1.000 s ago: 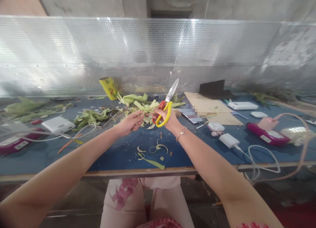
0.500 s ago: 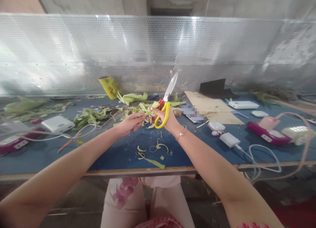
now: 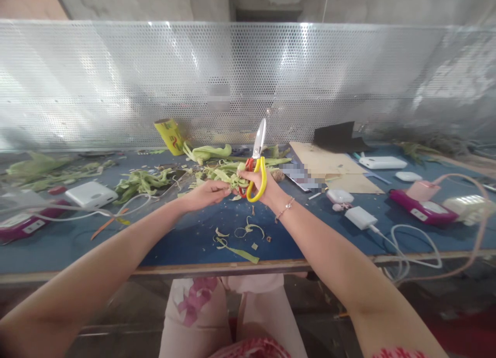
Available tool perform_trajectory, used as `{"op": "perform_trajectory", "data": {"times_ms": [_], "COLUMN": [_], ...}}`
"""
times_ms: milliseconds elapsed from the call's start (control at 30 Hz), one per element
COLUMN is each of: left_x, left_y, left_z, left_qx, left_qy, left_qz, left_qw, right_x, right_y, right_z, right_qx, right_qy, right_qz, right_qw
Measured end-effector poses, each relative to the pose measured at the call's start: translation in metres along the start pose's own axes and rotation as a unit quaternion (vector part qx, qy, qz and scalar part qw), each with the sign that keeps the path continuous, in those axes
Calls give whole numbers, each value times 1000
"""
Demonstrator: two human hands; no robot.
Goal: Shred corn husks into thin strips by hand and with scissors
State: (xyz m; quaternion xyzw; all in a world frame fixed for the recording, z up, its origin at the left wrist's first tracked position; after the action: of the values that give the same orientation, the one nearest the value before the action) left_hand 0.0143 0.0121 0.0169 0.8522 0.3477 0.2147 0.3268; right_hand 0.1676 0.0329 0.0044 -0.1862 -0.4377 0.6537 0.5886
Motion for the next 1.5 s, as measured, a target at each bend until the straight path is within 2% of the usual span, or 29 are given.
{"op": "perform_trajectory", "data": {"times_ms": [167,367,500,633,767,867,933,1100,1267,1367,1500], "left_x": [-2,-4,-4,-1,3,6,7,9,8,7,7], "left_y": [8,15,9,-1,-10,-11,-10,-9,-12,-15,-23], "left_z": [-3,-4,-2,2,5,8,11,12,-3,-14,-23], "left_qx": [46,50,38,-21,-155,-298,-351,-365,-414,-430,-407], "left_qy": [-21,-36,-57,-56,6,29,38,98,154,200,279], "left_qz": [20,36,31,-10,-36,-32,-34,-74,-47,-54,-67], "left_qw": [999,997,997,998,987,954,935,923,896,879,867], "right_x": [0,-2,-1,2,4,2,-1,-8,-6,-1,2], "right_y": [2,5,6,2,-2,-2,-2,-7,-10,-10,-5], "right_z": [-3,0,0,-5,-8,-6,-2,7,0,-13,-21], "right_qx": [-31,-40,-43,-48,-71,-115,-155,-247,-294,-386,-530], "right_qy": [8,-13,-22,6,25,41,40,47,55,86,50], "right_qz": [5,11,16,-14,-68,-98,-106,-125,-93,-119,-119], "right_qw": [999,999,999,999,995,988,981,960,950,911,838]}}
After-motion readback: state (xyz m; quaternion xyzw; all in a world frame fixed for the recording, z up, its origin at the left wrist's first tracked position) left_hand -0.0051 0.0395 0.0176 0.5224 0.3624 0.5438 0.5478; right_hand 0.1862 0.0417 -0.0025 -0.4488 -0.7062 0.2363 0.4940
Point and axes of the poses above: each hand's wrist, its own x-axis towards the middle knuckle, its own z-axis out of the palm, y = z × x, the point moved 3 cm from there along x, towards the middle knuckle, and after that the axes turned 10 degrees about x, right-handed, at the moved point
